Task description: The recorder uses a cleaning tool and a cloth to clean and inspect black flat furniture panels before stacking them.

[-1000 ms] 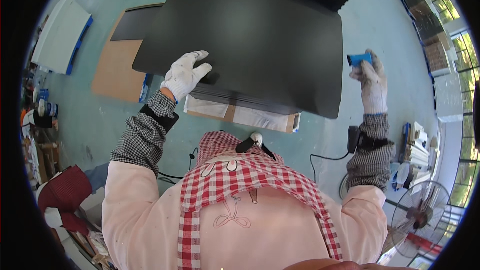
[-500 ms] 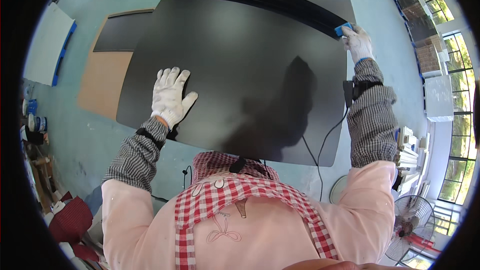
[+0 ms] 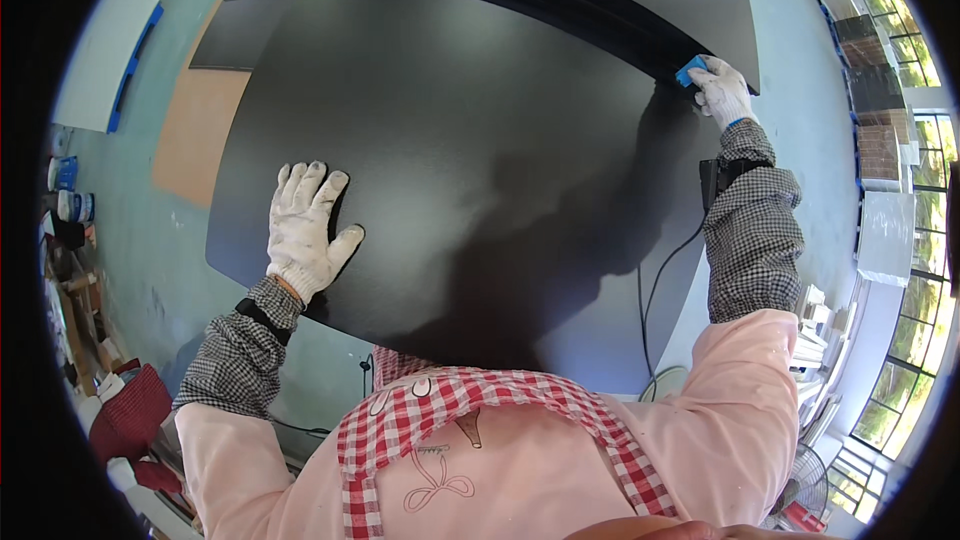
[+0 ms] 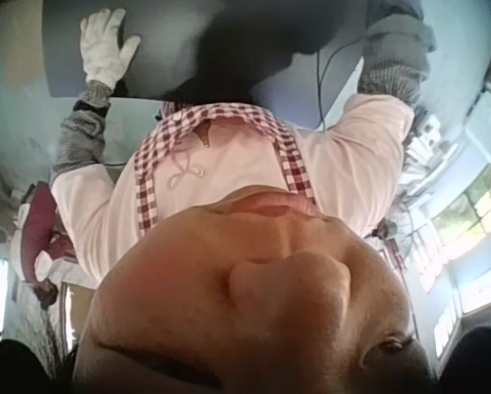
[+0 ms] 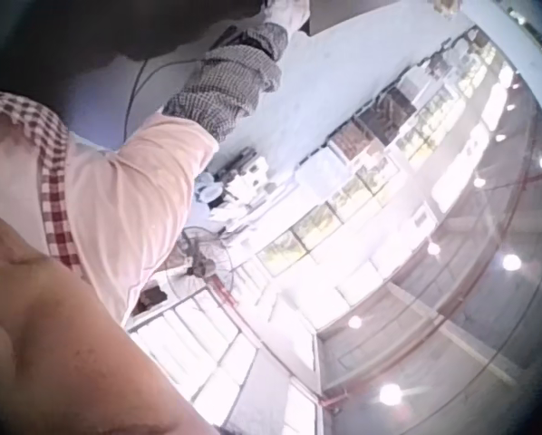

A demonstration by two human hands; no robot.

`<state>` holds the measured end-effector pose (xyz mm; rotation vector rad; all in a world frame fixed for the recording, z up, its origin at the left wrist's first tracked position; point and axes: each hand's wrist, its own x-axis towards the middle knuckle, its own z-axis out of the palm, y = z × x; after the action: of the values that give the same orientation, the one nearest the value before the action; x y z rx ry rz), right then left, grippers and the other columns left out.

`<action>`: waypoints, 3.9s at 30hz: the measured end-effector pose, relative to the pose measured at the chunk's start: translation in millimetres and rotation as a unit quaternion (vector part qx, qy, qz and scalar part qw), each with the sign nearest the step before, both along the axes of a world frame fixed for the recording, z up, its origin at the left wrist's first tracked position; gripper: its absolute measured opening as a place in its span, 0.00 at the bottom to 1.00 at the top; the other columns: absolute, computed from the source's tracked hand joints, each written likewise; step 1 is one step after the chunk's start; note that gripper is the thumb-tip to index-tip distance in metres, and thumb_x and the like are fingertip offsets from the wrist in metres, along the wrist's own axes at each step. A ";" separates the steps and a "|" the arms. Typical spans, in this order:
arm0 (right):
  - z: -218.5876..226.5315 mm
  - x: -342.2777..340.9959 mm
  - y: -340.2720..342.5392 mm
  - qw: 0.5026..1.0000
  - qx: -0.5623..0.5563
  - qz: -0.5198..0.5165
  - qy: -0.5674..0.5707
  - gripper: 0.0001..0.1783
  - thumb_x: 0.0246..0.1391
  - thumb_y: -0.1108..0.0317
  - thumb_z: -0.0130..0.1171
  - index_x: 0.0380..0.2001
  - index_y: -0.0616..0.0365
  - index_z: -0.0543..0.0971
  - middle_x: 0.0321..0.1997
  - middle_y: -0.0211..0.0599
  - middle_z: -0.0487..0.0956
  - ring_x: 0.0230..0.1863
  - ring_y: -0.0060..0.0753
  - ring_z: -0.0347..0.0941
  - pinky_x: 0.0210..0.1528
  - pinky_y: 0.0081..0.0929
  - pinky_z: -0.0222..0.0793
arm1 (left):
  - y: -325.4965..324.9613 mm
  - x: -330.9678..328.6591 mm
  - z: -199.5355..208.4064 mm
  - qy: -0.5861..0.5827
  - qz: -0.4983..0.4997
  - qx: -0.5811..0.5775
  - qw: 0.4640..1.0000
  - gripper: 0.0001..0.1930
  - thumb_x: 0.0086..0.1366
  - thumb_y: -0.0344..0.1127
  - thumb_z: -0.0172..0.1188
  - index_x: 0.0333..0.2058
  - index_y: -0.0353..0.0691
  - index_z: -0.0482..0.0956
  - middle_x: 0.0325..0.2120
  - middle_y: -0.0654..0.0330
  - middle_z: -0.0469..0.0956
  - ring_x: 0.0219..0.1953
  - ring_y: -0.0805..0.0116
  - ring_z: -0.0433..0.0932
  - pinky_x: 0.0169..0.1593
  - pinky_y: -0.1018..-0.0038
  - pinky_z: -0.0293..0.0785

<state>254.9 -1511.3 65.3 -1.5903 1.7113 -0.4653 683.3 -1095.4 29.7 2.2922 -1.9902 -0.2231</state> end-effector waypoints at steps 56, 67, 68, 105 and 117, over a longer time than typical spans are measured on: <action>-13.7 177.7 27.9 0.946 -0.298 0.105 -0.079 0.26 0.59 0.58 0.64 0.56 0.62 0.78 0.47 0.45 0.85 0.49 0.39 0.82 0.54 0.31 0.75 | -3.5 -37.5 15.9 0.037 -0.013 0.010 0.999 0.35 0.55 0.49 0.67 0.61 0.44 0.71 0.64 0.41 0.66 0.70 0.38 0.57 0.75 0.47 0.47; -4.5 -87.7 221.3 0.882 -0.057 -0.148 -0.444 0.25 0.64 0.68 0.56 0.63 0.58 0.69 0.47 0.39 0.75 0.43 0.31 0.76 0.34 0.34 0.80 | 7.6 -23.7 4.5 0.004 -0.017 -0.020 1.000 0.35 0.57 0.51 0.67 0.61 0.42 0.71 0.63 0.43 0.68 0.70 0.43 0.59 0.77 0.51 0.44; -0.3 -104.7 249.6 0.891 -0.048 -0.158 -0.422 0.24 0.64 0.67 0.55 0.63 0.57 0.70 0.46 0.38 0.74 0.42 0.31 0.76 0.32 0.33 0.79 | 7.6 -23.3 0.0 0.002 -0.023 -0.024 0.999 0.35 0.57 0.51 0.67 0.61 0.42 0.71 0.63 0.43 0.68 0.70 0.43 0.59 0.77 0.51 0.44; -62.9 -136.1 438.8 0.827 0.194 -0.388 -0.358 0.08 0.57 0.60 0.52 0.33 0.51 0.74 0.24 0.36 0.75 0.20 0.34 0.70 0.16 0.34 0.70 | 108.3 126.0 -76.7 0.328 0.402 -0.049 0.854 0.34 0.66 0.49 0.63 0.64 0.33 0.69 0.61 0.47 0.73 0.63 0.50 0.72 0.64 0.59 0.67; -93.8 -234.9 421.9 0.934 0.143 -0.303 -0.121 0.14 0.57 0.58 0.55 0.40 0.55 0.78 0.29 0.38 0.78 0.25 0.36 0.74 0.23 0.34 0.72 | 118.8 146.6 -27.9 0.248 0.162 -0.014 0.955 0.22 0.61 0.22 0.60 0.55 0.36 0.75 0.43 0.50 0.80 0.47 0.54 0.81 0.50 0.63 0.80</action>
<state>20.0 -1089.4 -28.6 -0.7435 1.9497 -0.6444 829.9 -976.6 1.7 2.2138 -1.3499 -0.6572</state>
